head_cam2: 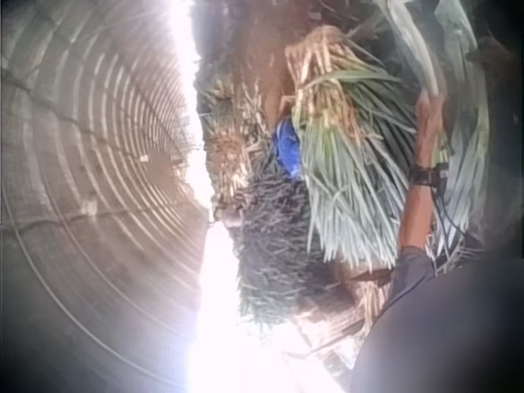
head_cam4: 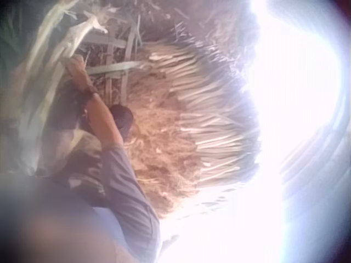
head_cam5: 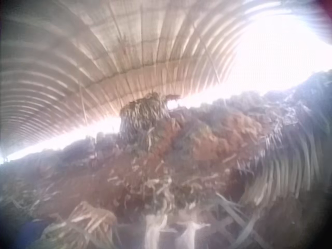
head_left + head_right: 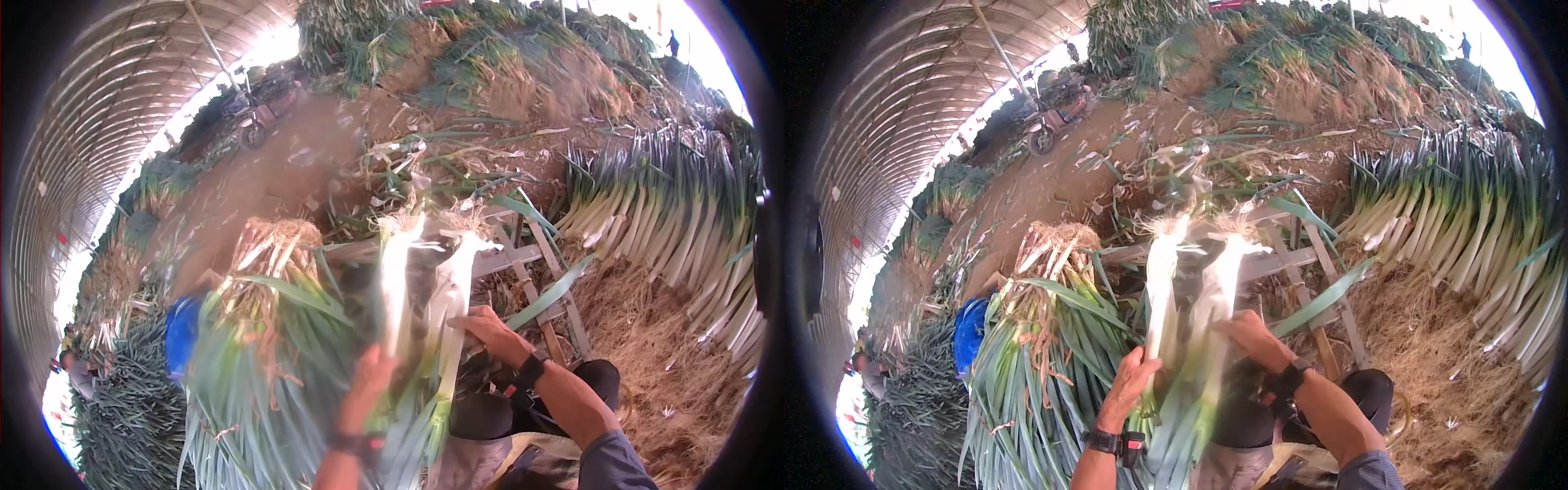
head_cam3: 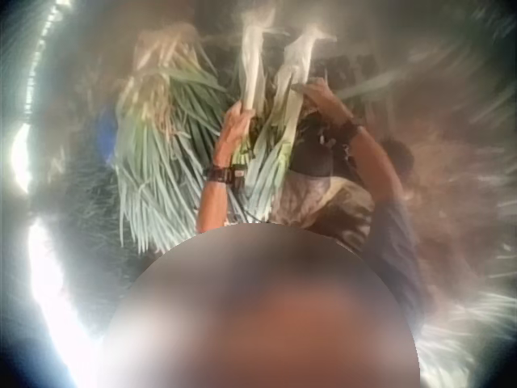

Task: The person trims the roots and leaves of leeks using a hand tool and places them on a metal rack.

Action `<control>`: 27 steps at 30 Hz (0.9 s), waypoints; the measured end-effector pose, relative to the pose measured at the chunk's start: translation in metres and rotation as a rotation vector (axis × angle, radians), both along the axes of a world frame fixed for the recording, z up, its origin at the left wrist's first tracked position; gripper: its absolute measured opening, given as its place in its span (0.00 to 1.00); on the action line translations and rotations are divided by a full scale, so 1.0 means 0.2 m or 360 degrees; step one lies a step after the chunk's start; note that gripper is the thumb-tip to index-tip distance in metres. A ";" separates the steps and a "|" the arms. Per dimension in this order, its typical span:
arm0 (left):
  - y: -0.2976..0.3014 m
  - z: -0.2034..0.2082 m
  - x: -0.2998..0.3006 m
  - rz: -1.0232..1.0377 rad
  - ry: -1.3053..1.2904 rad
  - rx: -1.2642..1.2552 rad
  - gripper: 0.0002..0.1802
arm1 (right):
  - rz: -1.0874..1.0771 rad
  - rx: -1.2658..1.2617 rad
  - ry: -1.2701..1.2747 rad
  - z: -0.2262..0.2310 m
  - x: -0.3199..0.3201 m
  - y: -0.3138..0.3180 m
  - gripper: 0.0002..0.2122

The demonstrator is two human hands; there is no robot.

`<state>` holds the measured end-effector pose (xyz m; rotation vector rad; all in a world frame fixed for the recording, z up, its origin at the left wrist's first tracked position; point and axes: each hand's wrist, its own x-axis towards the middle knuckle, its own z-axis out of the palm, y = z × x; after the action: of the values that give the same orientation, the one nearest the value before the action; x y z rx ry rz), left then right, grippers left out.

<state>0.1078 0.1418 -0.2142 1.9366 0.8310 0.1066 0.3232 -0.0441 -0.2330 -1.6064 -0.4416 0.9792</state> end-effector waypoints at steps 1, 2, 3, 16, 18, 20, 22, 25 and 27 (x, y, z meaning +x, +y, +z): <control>0.00 0.00 -0.01 -0.0014 0.0010 0.0055 0.22 | -0.0028 0.0320 0.0170 0.04 -0.01 0.00 0.17; -0.01 0.01 -0.02 0.0022 -0.0004 0.0040 0.23 | -0.0029 0.0330 0.0155 0.06 -0.01 0.01 0.17; -0.02 0.01 -0.02 0.0042 -0.0019 0.0038 0.23 | -0.0001 0.0223 0.0207 0.09 0.00 0.03 0.17; -0.19 0.30 -0.07 -0.0089 -0.0243 -0.0301 0.23 | 0.0256 0.0324 0.0054 0.50 -0.20 0.05 0.18; -0.20 0.28 -0.08 -0.0075 -0.0231 -0.0351 0.23 | 0.0227 0.0222 0.0026 0.51 -0.20 0.03 0.19; -0.20 0.26 -0.09 -0.0061 -0.0219 -0.0347 0.24 | 0.0200 0.0207 -0.0002 0.52 -0.21 0.02 0.18; -0.21 0.22 -0.11 -0.0043 -0.0282 -0.0453 0.24 | 0.0180 0.0281 -0.0010 0.57 -0.25 0.01 0.18; -0.26 0.16 -0.07 -0.0171 -0.0309 -0.0230 0.28 | 0.0120 0.0348 -0.0020 0.56 -0.27 0.01 0.17; -0.34 0.17 -0.03 -0.0291 -0.0228 0.0134 0.32 | 0.0075 0.0328 -0.0014 0.50 -0.25 0.04 0.17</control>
<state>0.1018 0.0729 -0.1805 2.0484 0.5607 0.1706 0.2738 -0.0362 -0.1326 -1.4208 -0.5704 0.9306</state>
